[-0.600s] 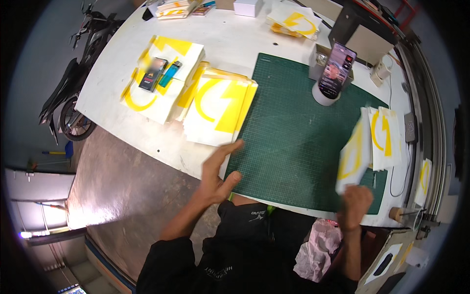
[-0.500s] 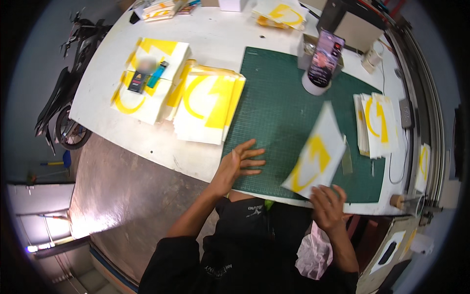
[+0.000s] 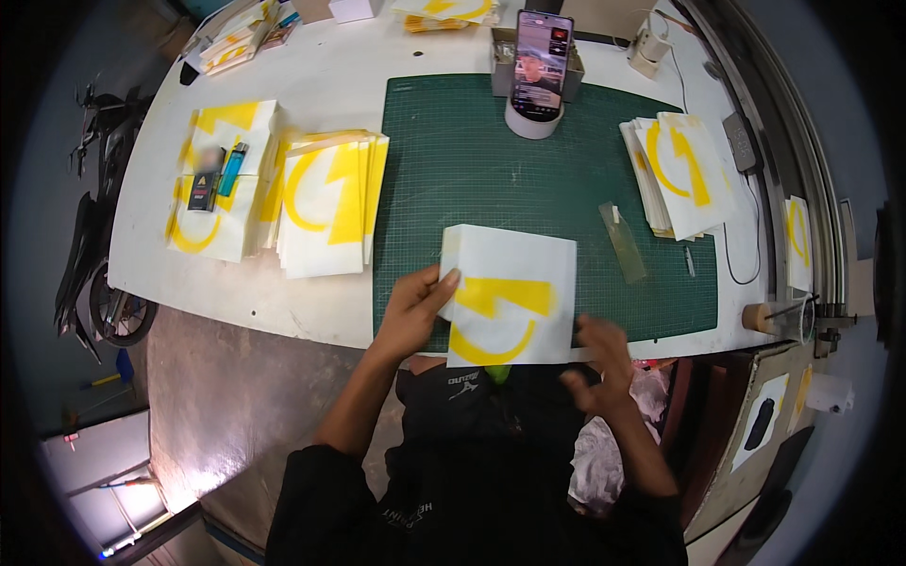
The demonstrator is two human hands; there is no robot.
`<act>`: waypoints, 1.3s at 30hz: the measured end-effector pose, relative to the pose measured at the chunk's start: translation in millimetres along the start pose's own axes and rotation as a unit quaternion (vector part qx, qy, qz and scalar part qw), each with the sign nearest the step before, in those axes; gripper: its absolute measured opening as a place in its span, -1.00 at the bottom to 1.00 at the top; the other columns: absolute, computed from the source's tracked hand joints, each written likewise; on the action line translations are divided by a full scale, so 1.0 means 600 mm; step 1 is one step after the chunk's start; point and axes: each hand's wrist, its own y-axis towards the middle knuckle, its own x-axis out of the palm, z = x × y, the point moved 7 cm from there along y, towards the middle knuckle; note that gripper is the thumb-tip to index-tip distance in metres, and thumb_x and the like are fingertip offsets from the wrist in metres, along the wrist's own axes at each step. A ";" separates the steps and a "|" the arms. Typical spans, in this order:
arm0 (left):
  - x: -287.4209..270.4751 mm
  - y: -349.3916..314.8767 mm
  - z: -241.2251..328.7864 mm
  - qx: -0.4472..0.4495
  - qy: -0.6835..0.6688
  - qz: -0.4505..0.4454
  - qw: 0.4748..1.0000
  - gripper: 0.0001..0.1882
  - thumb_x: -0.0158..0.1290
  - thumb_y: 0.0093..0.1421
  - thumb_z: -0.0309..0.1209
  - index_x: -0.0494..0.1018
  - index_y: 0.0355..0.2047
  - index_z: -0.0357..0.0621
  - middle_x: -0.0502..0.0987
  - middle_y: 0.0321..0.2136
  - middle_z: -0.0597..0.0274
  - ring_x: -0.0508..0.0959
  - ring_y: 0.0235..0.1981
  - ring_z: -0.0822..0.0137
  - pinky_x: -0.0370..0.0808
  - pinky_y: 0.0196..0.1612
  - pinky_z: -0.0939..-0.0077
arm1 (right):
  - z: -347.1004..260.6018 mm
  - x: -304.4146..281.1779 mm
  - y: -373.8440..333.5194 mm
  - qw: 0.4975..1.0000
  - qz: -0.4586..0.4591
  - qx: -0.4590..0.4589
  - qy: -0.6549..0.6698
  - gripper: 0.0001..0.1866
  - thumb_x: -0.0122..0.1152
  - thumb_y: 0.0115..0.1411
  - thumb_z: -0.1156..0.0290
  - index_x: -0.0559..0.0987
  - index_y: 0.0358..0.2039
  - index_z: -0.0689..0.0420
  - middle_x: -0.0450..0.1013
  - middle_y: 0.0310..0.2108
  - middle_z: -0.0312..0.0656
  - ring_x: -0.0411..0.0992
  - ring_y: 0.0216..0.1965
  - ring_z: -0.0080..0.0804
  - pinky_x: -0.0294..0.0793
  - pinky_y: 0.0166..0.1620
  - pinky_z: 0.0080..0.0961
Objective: The person repeatedly folds white sticker sheets with yellow graphics in half on a green cutting mat. They smooth the folded edges with their hands and place the finished items into a stack on the right side of the table.
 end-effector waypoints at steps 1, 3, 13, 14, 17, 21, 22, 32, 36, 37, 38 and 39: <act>0.008 -0.004 0.010 0.028 -0.011 -0.011 0.999 -0.69 0.03 0.55 -0.29 0.61 -0.05 -0.31 0.69 -0.27 0.31 0.61 -0.23 0.56 0.56 -0.12 0.56 | 0.027 -0.008 0.000 0.992 0.058 0.090 0.074 -0.50 0.46 0.26 0.40 0.57 0.17 0.31 0.54 0.18 0.11 0.50 0.23 -0.10 0.49 0.22 -0.11; 0.015 -0.022 0.026 0.049 -0.062 -0.012 0.997 -0.69 0.01 0.55 -0.35 0.58 0.07 -0.36 0.70 -0.17 0.25 0.62 -0.18 0.53 0.54 -0.04 0.55 | 0.070 0.002 0.005 0.925 0.180 0.255 0.217 -0.54 0.39 0.31 0.48 0.56 0.18 0.34 0.54 0.16 0.12 0.48 0.25 -0.14 0.50 0.22 -0.18; -0.029 -0.046 0.046 0.080 -0.005 0.038 0.996 -0.70 -0.01 0.54 -0.46 0.55 0.13 -0.40 0.69 -0.06 0.16 0.64 -0.08 0.48 0.55 0.01 0.53 | 0.100 0.032 0.045 0.836 0.153 0.360 0.385 -0.91 0.38 0.34 0.55 0.61 -0.21 0.23 0.56 -0.30 -0.36 0.47 -0.27 -0.68 0.44 -0.13 -0.65; -0.030 -0.043 0.042 0.098 0.004 0.043 0.994 -0.71 -0.02 0.54 -0.48 0.55 0.13 -0.40 0.69 -0.06 0.16 0.64 -0.08 0.48 0.55 0.02 0.54 | 0.105 0.021 0.040 0.826 0.158 0.345 0.418 -0.91 0.36 0.35 0.56 0.60 -0.19 0.23 0.57 -0.27 -0.32 0.48 -0.25 -0.65 0.46 -0.10 -0.61; -0.026 -0.035 0.043 0.085 0.020 0.034 0.996 -0.74 0.00 0.51 -0.55 0.56 0.09 -0.41 0.71 -0.09 0.15 0.65 -0.09 0.48 0.57 0.05 0.55 | 0.111 -0.008 0.034 0.817 0.113 0.331 0.458 -0.91 0.35 0.34 0.58 0.60 -0.18 0.22 0.55 -0.28 -0.35 0.46 -0.26 -0.68 0.44 -0.11 -0.64; 0.007 -0.027 0.040 0.072 -0.006 -0.036 0.997 -0.81 0.10 0.44 -0.60 0.58 -0.01 -0.44 0.74 -0.16 0.10 0.69 -0.12 0.45 0.61 0.03 0.50 | 0.098 0.005 0.036 0.710 -0.062 0.390 0.583 -0.60 0.39 0.27 0.54 0.54 0.10 0.30 0.57 -0.05 -0.21 0.53 -0.04 -0.52 0.49 0.06 -0.49; 0.015 -0.025 0.041 0.059 -0.019 -0.062 0.996 -0.82 0.11 0.43 -0.62 0.58 -0.02 -0.44 0.74 -0.17 0.08 0.69 -0.12 0.45 0.62 0.02 0.49 | 0.085 0.007 0.041 0.713 -0.106 0.341 0.603 -0.45 0.42 0.23 0.51 0.46 0.20 0.32 0.53 0.06 -0.13 0.49 0.07 -0.41 0.45 0.15 -0.39; 0.006 -0.032 0.036 0.061 -0.025 -0.091 0.994 -0.75 0.16 0.34 -0.69 0.58 0.02 -0.47 0.72 -0.08 -0.01 0.71 -0.03 0.32 0.63 0.10 0.38 | 0.087 0.056 -0.035 0.578 -0.171 0.179 0.778 -0.06 0.53 0.06 0.34 0.33 0.39 0.46 0.28 0.44 0.12 0.21 0.48 0.04 0.09 0.47 0.01; 0.009 -0.036 0.057 0.072 -0.018 -0.070 0.995 -0.74 0.15 0.36 -0.68 0.57 0.04 -0.44 0.74 -0.14 0.02 0.72 -0.08 0.35 0.65 0.07 0.45 | 0.099 0.067 -0.039 0.549 -0.156 0.183 0.800 -0.18 0.40 0.25 0.30 0.31 0.41 0.45 0.34 0.41 0.10 0.30 0.43 -0.01 0.21 0.43 0.00; 0.006 -0.036 0.052 0.069 -0.013 -0.050 0.996 -0.72 0.17 0.36 -0.67 0.55 0.06 -0.43 0.72 -0.10 0.00 0.71 -0.05 0.34 0.64 0.09 0.43 | 0.092 0.057 -0.023 0.568 -0.149 0.211 0.781 -0.20 0.36 0.31 0.26 0.29 0.42 0.43 0.35 0.39 0.10 0.32 0.42 -0.02 0.25 0.42 0.00; 0.003 -0.037 0.045 0.066 -0.009 -0.030 0.997 -0.70 0.18 0.35 -0.66 0.54 0.08 -0.43 0.70 -0.06 -0.03 0.70 -0.02 0.32 0.63 0.10 0.41 | 0.095 0.059 -0.012 0.578 -0.144 0.239 0.767 -0.22 0.31 0.36 0.22 0.28 0.43 0.40 0.37 0.38 0.09 0.34 0.40 -0.03 0.28 0.41 -0.01; 0.007 -0.035 0.041 0.064 -0.002 -0.017 0.998 -0.68 0.19 0.35 -0.65 0.53 0.10 -0.43 0.68 -0.02 -0.05 0.69 0.01 0.31 0.62 0.12 0.39 | 0.099 0.059 -0.005 0.588 -0.136 0.264 0.752 -0.24 0.26 0.40 0.19 0.27 0.43 0.38 0.38 0.37 0.08 0.36 0.39 -0.04 0.31 0.40 -0.02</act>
